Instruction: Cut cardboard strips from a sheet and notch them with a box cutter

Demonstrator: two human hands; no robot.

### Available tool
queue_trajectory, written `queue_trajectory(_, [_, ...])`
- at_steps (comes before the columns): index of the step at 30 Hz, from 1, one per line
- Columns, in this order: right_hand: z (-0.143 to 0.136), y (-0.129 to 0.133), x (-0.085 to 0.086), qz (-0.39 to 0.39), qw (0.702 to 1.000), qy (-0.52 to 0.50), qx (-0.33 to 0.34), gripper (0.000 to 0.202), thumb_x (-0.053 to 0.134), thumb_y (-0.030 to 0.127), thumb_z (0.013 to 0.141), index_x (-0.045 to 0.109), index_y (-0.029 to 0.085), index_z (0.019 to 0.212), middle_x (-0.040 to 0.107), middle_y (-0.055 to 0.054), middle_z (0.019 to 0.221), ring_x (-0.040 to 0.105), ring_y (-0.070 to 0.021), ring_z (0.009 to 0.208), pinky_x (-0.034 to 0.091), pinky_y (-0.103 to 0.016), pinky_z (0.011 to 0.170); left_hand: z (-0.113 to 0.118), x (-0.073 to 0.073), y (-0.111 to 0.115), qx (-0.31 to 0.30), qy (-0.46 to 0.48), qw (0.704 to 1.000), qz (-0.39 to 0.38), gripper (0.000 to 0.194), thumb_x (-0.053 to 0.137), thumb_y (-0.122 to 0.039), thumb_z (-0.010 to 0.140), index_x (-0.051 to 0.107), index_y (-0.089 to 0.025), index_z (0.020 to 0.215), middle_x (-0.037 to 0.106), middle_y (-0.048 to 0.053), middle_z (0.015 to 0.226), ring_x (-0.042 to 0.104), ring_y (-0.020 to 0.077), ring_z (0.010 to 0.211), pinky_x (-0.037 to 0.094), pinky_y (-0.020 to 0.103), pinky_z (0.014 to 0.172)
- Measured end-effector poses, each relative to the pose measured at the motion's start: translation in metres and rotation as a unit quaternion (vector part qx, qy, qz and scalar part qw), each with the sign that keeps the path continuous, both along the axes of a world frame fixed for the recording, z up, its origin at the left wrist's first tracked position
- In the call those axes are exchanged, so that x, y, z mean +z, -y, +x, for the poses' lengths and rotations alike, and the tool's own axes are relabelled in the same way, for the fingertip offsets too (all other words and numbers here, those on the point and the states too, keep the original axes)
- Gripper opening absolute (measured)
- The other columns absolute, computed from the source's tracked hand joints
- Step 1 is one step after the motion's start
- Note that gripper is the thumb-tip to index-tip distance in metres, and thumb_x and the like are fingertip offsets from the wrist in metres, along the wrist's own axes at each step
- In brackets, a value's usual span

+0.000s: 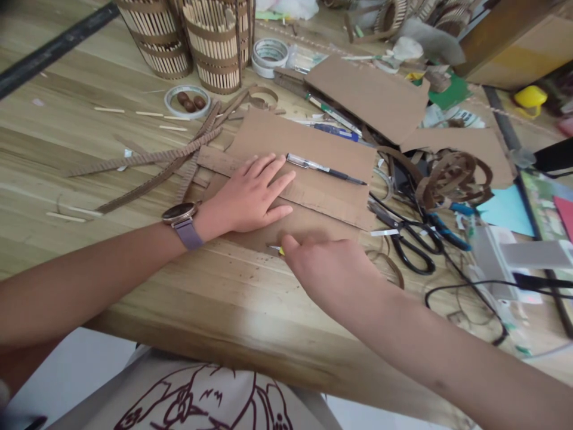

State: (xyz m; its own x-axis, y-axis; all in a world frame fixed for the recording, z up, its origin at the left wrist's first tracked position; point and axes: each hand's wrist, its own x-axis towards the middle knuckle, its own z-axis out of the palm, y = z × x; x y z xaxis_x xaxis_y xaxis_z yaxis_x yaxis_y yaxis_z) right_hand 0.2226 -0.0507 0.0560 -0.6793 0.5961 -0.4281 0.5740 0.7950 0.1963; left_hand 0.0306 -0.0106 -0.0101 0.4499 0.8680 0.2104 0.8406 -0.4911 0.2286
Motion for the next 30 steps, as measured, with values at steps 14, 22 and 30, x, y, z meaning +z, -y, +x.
queue_trajectory(14, [-0.007,-0.003,0.011,0.001,0.996,0.087,0.007,0.027,0.049,-0.002,0.081,0.058,0.020,0.095,0.068,-0.001,0.067,0.066,-0.0171,0.054,0.013,-0.028,0.043,-0.005,-0.001,-0.002,-0.010,-0.006,1.000,-0.011,0.065,0.047,-0.047,0.098,0.042,-0.009,0.151,0.030,0.024,0.163,0.027,0.0388,0.151,0.021,0.060,0.121])
queue_trajectory(22, [0.005,-0.002,0.009,0.003,0.996,0.094,0.002,0.035,0.050,-0.003,0.075,0.058,0.021,0.100,0.067,0.001,0.066,0.068,-0.0187,0.056,0.013,-0.028,0.042,-0.006,0.000,-0.002,-0.009,-0.017,1.000,-0.014,0.066,0.047,-0.049,0.098,0.041,-0.010,0.152,0.029,0.022,0.163,0.026,0.0383,0.152,0.021,0.059,0.122])
queue_trajectory(30, [0.015,-0.002,0.011,-0.022,0.992,0.118,-0.038,0.037,0.050,0.000,0.079,0.059,0.022,0.108,0.068,0.001,0.064,0.068,-0.0192,0.052,0.012,-0.026,0.039,-0.005,0.001,-0.001,-0.010,-0.023,1.000,-0.012,0.067,0.045,-0.049,0.099,0.041,-0.009,0.152,0.028,0.024,0.163,0.026,0.0388,0.152,0.021,0.059,0.122])
